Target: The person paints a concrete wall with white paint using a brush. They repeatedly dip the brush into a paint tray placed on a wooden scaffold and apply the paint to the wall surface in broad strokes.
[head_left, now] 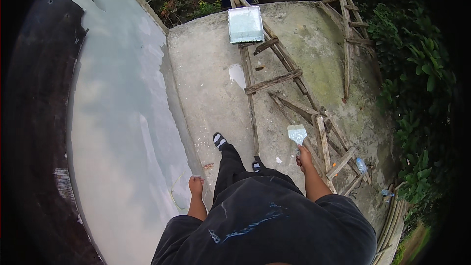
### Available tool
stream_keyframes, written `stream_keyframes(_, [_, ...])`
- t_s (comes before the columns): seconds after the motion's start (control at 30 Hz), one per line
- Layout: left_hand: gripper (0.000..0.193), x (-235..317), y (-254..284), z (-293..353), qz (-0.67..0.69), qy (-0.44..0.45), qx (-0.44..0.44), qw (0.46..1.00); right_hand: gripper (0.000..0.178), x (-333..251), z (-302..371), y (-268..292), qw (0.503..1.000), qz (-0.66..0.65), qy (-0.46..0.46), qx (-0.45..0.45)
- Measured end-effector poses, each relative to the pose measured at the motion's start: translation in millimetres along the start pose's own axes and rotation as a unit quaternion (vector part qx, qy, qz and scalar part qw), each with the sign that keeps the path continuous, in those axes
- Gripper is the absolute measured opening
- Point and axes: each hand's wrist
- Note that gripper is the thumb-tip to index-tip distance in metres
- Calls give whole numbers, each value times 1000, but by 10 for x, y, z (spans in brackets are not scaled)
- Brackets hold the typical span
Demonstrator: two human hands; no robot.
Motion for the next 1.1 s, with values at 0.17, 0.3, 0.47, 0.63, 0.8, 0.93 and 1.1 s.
stream_keyframes(0.17, [21,163,-63,-795,-52,17,-66,996,21,-155,-197,-445,1000,-25,0,11])
stream_keyframes(0.3, [22,415,-26,-1467,-84,31,-133,987,22,-547,-222,-1223,998,-51,24,1])
stream_keyframes(0.47, [21,962,92,-2271,-62,42,-175,982,24,-1126,-129,-2495,988,105,81,-82])
stream_keyframes(0.63, [22,1338,329,-3044,-66,45,-190,979,27,-1448,-141,-3792,962,196,105,-157])
stream_keyframes(0.8, [23,1542,459,-3440,-46,81,-168,981,25,-1790,-305,-4431,953,214,108,-186])
stream_keyframes(0.93, [22,1452,498,-3555,-91,116,-186,971,19,-2212,-593,-4633,964,169,146,-142])
stream_keyframes(1.1, [27,1370,476,-3831,-207,-21,-227,951,12,-2911,-1182,-4674,986,96,133,-38])
Point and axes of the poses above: each hand's wrist, its own z-axis away from the middle knuckle, its own y-axis out of the back of the hand, x = y × z, and after that the axes turned 8 degrees about -y, right-handed
